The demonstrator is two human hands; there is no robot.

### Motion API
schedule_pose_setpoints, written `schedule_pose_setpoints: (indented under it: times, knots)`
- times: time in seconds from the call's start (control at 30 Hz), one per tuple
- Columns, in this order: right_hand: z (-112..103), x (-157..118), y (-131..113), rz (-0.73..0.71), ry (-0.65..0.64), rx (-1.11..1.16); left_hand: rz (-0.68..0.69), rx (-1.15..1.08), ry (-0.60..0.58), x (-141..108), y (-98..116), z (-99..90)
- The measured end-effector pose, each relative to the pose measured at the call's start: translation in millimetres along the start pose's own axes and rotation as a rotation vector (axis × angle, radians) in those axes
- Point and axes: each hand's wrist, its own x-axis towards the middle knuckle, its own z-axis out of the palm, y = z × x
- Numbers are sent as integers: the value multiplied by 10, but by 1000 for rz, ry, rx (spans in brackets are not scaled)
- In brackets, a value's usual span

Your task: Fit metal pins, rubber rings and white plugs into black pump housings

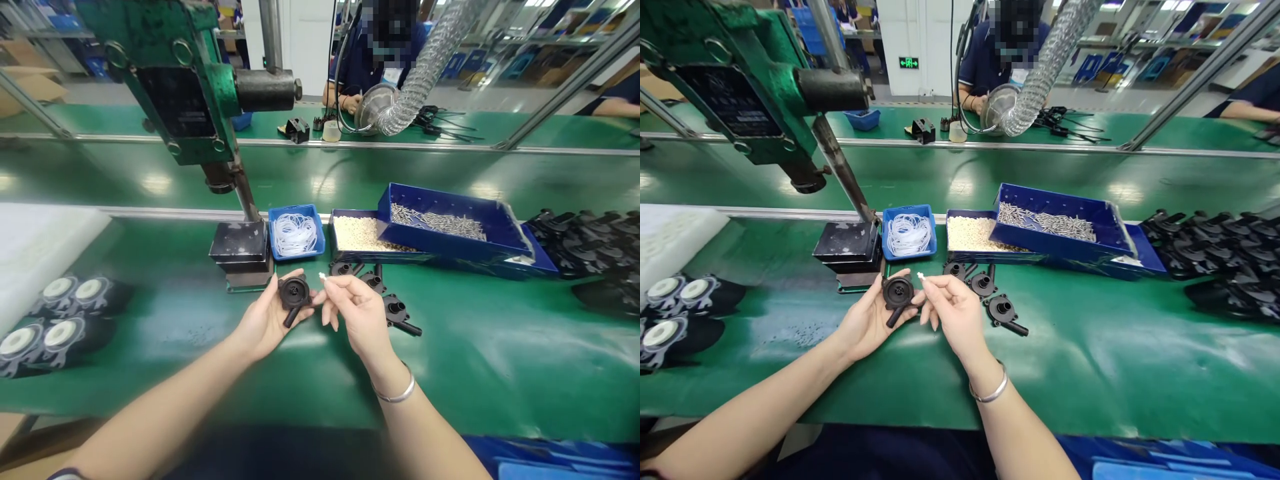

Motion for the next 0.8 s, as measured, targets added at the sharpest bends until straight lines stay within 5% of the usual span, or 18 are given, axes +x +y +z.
schedule_pose_setpoints:
  times: [0.13, 0.4, 0.8]
  knots:
    - [53, -58, 44, -48, -62, -262, -59, -147, 12, -20, 63, 17]
    - [86, -108, 139, -365, -144, -732, -31, -68, 2, -18, 10, -7]
    - [93, -156, 235, -586, -83, -1058, 364, 548, -52, -59, -70, -91]
